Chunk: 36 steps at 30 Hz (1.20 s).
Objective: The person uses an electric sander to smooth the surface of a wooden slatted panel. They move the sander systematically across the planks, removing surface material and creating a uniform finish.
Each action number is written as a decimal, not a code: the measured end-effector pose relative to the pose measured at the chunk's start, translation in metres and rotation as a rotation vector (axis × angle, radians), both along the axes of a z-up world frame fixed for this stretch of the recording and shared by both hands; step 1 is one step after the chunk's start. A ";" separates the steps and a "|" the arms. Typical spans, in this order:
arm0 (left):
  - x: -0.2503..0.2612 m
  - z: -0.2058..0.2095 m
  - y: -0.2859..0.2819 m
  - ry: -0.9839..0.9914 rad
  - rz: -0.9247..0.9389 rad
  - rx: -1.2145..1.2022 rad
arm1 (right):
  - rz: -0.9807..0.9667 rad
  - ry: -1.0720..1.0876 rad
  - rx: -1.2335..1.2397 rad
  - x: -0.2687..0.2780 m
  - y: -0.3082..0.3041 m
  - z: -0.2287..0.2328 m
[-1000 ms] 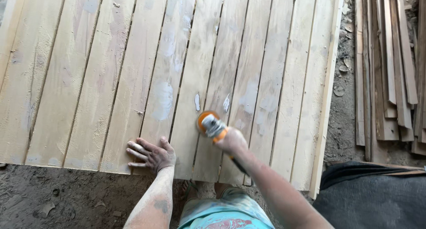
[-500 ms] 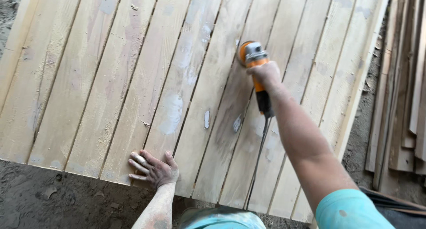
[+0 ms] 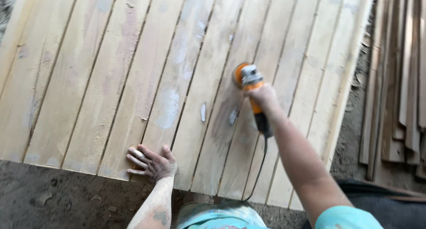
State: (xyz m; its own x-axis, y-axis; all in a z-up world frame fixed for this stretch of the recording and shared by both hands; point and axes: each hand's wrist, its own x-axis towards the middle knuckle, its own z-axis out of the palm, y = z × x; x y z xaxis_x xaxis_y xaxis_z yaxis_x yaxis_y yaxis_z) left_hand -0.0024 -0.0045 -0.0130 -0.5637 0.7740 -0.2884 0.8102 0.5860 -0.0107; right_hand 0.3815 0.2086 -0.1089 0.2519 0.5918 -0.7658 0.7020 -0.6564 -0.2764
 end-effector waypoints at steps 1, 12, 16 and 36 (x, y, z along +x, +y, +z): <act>-0.001 0.003 0.000 -0.005 0.007 -0.021 | -0.050 0.041 -0.031 -0.006 -0.033 0.014; -0.006 0.001 0.004 -0.036 0.014 -0.032 | -0.099 0.197 -0.328 -0.101 -0.262 0.191; -0.006 0.008 0.002 -0.039 0.012 -0.005 | -0.124 0.180 -0.365 -0.106 -0.256 0.190; -0.005 0.004 0.000 0.024 -0.006 -0.098 | -0.450 0.165 -0.097 0.019 -0.011 0.010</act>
State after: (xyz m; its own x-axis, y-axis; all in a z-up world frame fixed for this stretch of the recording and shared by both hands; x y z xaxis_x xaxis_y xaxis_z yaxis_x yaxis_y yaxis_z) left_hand -0.0071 -0.0042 -0.0093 -0.5664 0.7464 -0.3494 0.8128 0.5761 -0.0870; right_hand 0.4002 0.1977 -0.0990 0.3365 0.3763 -0.8632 0.2949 -0.9127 -0.2829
